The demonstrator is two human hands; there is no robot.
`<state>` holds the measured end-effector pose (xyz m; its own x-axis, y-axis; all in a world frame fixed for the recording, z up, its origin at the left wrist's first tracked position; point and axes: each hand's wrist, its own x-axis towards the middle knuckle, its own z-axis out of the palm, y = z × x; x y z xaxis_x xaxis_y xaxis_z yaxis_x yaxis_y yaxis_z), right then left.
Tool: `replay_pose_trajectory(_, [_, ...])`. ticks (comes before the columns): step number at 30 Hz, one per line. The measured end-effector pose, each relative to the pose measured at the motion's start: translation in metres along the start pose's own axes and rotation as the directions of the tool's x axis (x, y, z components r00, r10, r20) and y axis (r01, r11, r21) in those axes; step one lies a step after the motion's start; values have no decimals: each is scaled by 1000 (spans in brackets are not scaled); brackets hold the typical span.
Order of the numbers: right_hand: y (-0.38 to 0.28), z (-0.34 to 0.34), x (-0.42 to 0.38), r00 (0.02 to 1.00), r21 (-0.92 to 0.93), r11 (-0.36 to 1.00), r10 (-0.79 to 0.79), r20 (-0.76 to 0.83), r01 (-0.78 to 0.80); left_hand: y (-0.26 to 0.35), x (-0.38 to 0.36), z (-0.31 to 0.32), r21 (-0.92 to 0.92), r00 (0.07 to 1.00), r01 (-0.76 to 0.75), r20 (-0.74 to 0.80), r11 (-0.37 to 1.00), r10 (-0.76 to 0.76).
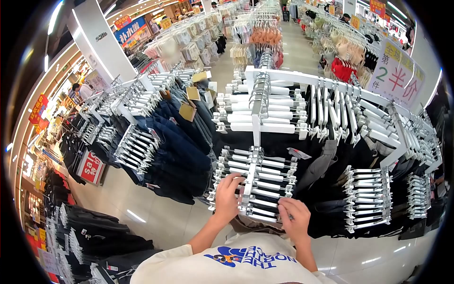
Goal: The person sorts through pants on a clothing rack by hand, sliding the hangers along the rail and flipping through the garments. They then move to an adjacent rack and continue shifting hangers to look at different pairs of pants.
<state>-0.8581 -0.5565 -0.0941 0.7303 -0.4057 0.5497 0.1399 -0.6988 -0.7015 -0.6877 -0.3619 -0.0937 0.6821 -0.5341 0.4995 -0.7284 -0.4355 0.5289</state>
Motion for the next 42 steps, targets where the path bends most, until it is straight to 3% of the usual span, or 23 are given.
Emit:
replay_pose_trajectory(1, [1, 1, 9, 999, -18, 1000, 4, -46, -5, -4, 8, 2, -57, 1000, 20, -9, 998, -20])
replay_pose_trajectory(3, [9, 7, 24, 998, -8, 1000, 9, -60, -10, -11, 23, 3, -4, 998, -27, -50, 1000, 27])
replay_pose_trajectory(5, [11, 12, 41, 1000, -47, 999, 17, -16, -18, -21, 37, 4, 16, 998, -51, 46, 999, 50])
replay_pose_trajectory(7, [23, 21, 46, 995, -101, 994, 61, 85, -52, -23, 43, 9, 126, 980, 5, 195, 992, -30])
replay_pose_trajectory(9, [21, 25, 54, 976, -230, 972, 90, 196, -43, -38, 41, 23, 300, 916, -75, 397, 951, -53])
replay_pose_trajectory(12, [32, 40, 53, 944, -398, 917, 116, 310, 18, -41, 41, 27, 358, 894, -118, 445, 926, -58])
replay_pose_trajectory(19, [26, 43, 61, 937, -384, 922, 180, 299, -55, -40, 60, 12, 267, 903, -127, 430, 955, -1])
replay_pose_trajectory(28, [26, 48, 59, 951, -406, 912, 173, 255, -57, -52, 82, -2, 226, 888, -244, 444, 943, 123])
replay_pose_trajectory(31, [29, 49, 59, 958, -401, 914, 165, 233, -60, -62, 85, 4, 128, 898, -253, 400, 959, 184])
replay_pose_trajectory(33, [30, 50, 60, 963, -395, 916, 159, 218, -62, -62, 86, 7, 11, 904, -108, 417, 994, 93])
replay_pose_trajectory(35, [31, 51, 59, 966, -398, 915, 156, 208, -62, -56, 89, 5, -14, 908, -59, 415, 998, 60])
replay_pose_trajectory(42, [32, 47, 63, 967, -372, 925, 159, 199, -76, -52, 87, 13, 28, 936, -90, 344, 996, 75])
